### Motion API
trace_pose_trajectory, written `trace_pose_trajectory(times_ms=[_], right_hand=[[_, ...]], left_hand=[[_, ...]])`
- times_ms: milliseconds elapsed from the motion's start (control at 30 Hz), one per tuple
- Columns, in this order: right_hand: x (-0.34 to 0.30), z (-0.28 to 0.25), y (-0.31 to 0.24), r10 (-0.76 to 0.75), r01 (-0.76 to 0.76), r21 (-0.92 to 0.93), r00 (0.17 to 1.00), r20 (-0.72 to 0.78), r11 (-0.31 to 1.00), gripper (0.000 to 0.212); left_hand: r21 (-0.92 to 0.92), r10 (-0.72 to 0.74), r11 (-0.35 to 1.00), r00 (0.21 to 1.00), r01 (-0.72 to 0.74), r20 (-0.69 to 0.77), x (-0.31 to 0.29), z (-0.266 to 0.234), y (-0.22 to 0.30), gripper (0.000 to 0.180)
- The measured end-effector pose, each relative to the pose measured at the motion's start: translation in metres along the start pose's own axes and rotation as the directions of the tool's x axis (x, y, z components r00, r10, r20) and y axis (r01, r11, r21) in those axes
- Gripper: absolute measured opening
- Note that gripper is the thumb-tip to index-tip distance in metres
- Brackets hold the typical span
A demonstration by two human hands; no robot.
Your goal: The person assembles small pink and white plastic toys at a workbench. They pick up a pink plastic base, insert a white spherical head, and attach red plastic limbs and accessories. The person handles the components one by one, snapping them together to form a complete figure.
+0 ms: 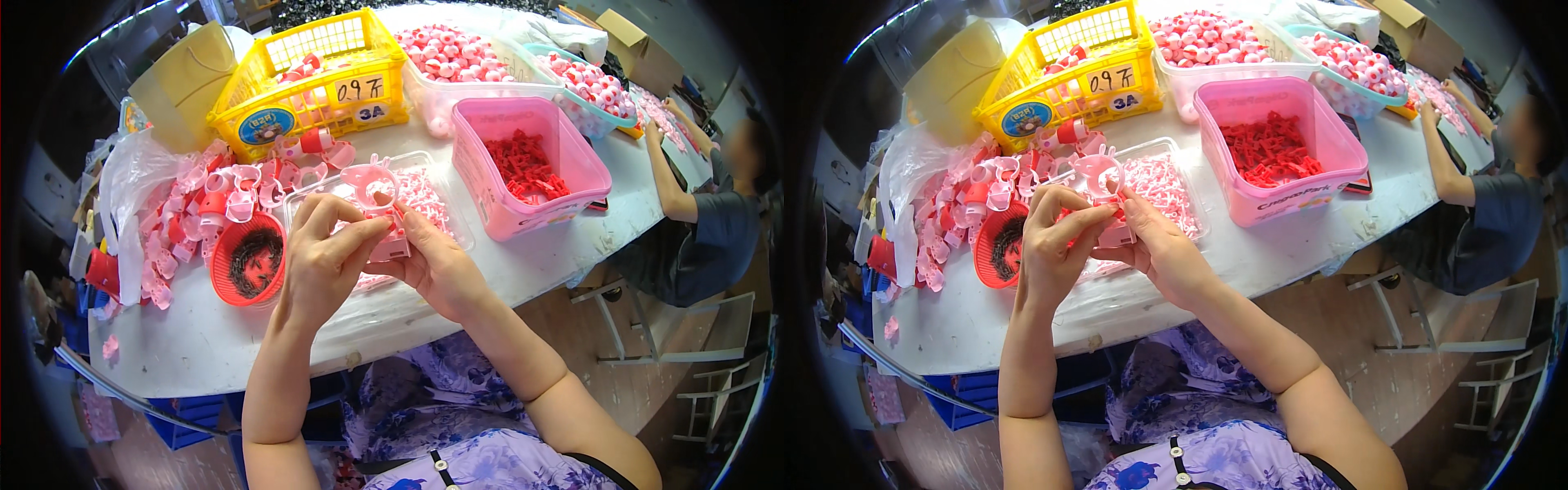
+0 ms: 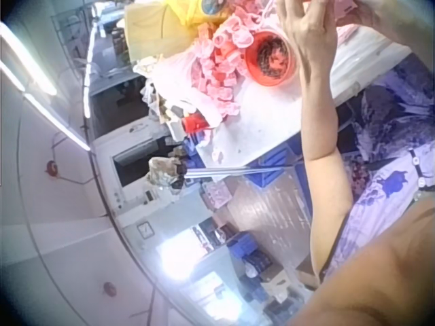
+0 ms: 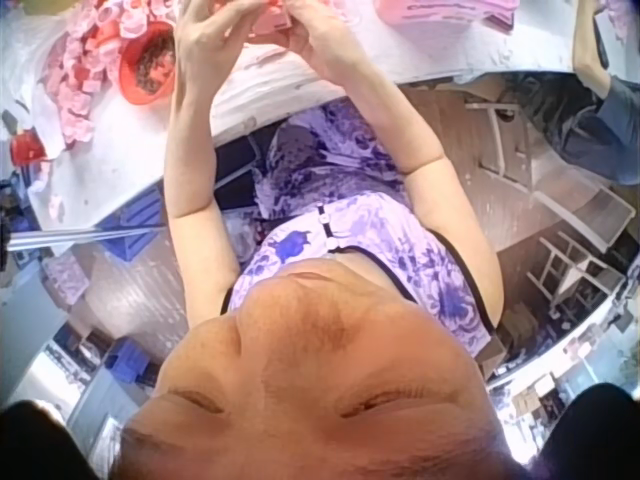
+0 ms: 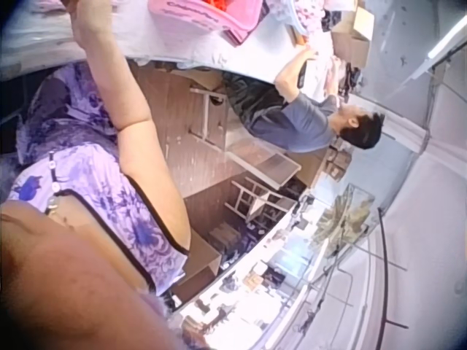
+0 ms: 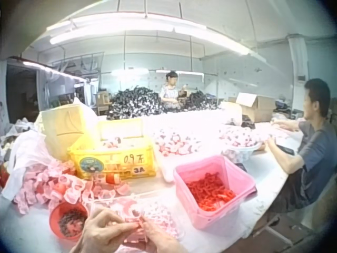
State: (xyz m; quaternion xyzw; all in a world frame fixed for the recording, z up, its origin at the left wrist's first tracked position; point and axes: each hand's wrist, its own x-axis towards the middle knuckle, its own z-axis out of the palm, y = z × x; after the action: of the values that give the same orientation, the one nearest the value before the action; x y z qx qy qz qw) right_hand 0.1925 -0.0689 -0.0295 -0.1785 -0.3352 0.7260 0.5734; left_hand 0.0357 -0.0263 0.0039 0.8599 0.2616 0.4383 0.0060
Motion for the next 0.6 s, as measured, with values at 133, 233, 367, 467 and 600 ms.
trace_pose_trajectory(times_ms=[133, 233, 367, 467, 600], right_hand=[[0.001, -0.003, -0.003, 0.05, -0.051, 0.04, 0.999, 0.008, 0.998, 0.045], [0.001, -0.008, -0.003, 0.07, -0.067, 0.164, 0.997, -0.014, 0.984, 0.043], [-0.003, -0.006, -0.016, 0.074, -0.049, 0.281, 0.994, -0.079, 0.958, 0.042], [-0.015, -0.004, -0.024, 0.088, -0.049, 0.311, 0.99, -0.112, 0.949, 0.042], [-0.037, 0.001, -0.026, 0.084, -0.047, 0.259, 0.988, -0.131, 0.965, 0.047]], left_hand=[[0.001, -0.012, 1.0, 0.999, 0.012, 0.031, -0.001, 0.0, -0.001, 0.027], [-0.104, -0.108, 0.988, 0.993, 0.112, 0.046, 0.001, -0.001, 0.004, 0.024], [-0.306, -0.33, 0.898, 0.944, 0.317, 0.008, 0.001, -0.008, -0.004, 0.019], [-0.263, -0.466, 0.854, 0.885, 0.449, -0.003, 0.0, -0.007, -0.019, 0.017], [0.033, -0.325, 0.945, 0.929, 0.324, 0.179, -0.01, -0.001, -0.032, 0.015]])
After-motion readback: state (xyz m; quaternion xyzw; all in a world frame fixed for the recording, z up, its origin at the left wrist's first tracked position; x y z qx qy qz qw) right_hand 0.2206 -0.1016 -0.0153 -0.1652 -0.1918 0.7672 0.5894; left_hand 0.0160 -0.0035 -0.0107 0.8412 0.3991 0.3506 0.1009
